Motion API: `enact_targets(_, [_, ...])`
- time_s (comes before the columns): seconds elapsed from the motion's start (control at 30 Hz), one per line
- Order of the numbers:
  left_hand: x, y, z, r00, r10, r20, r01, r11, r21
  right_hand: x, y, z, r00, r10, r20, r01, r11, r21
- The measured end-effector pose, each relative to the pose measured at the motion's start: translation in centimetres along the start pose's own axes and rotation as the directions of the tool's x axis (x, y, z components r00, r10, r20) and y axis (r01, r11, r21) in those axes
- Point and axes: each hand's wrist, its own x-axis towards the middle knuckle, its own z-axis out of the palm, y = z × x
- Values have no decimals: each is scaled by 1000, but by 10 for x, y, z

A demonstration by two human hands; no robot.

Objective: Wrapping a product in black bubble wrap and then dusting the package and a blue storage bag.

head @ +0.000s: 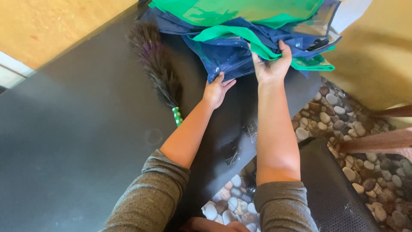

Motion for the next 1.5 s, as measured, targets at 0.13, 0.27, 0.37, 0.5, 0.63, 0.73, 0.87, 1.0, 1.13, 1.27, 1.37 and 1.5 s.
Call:
enact_targets(0.13, [3,-8,-5,997,39,66,-51,982,183,-20,12,6,997,14,-76,-15,1000,-18])
enact_targets(0.27, [-3,12,-4,998,-28,60,3,929,369,-1,11,2,1000,28,-1,-28,999,24])
enact_targets(0.37, [3,38,-18,984,13,178,-102,859,502,11,10,3,1000,-24,-2,24,998,58])
enact_targets(0.5, [-8,97,-30,984,28,174,-90,927,364,19,9,-7,1000,12,3,-12,998,58])
enact_targets(0.63, [-56,182,-43,987,91,133,-161,508,846,34,1,-28,1000,16,23,-16,1000,3])
enact_targets(0.73, [-130,233,4,975,188,-117,-106,860,500,32,-8,-36,1000,-1,22,-2,991,136])
enact_targets(0.87, [-136,304,-49,971,228,-74,-166,862,478,16,-16,-36,1000,-15,21,12,989,145])
enact_targets(1.0, [-178,360,-71,950,310,-24,-279,886,371,2,-19,-47,996,-82,35,79,993,93])
enact_targets(1.13, [-217,411,-129,949,312,-41,-283,905,319,-19,-20,-54,993,-114,-19,107,967,-230])
enact_targets(1.27, [-276,434,-201,920,380,-99,-328,881,340,-13,-27,-89,994,-102,-30,81,911,-405])
enact_targets(1.37, [-333,439,-252,887,419,-193,-353,885,303,1,-31,-119,857,-474,-203,218,691,-689])
enact_targets(1.5, [-418,442,-338,775,579,-253,-556,815,163,6,-17,-161,684,-726,-68,189,267,-945])
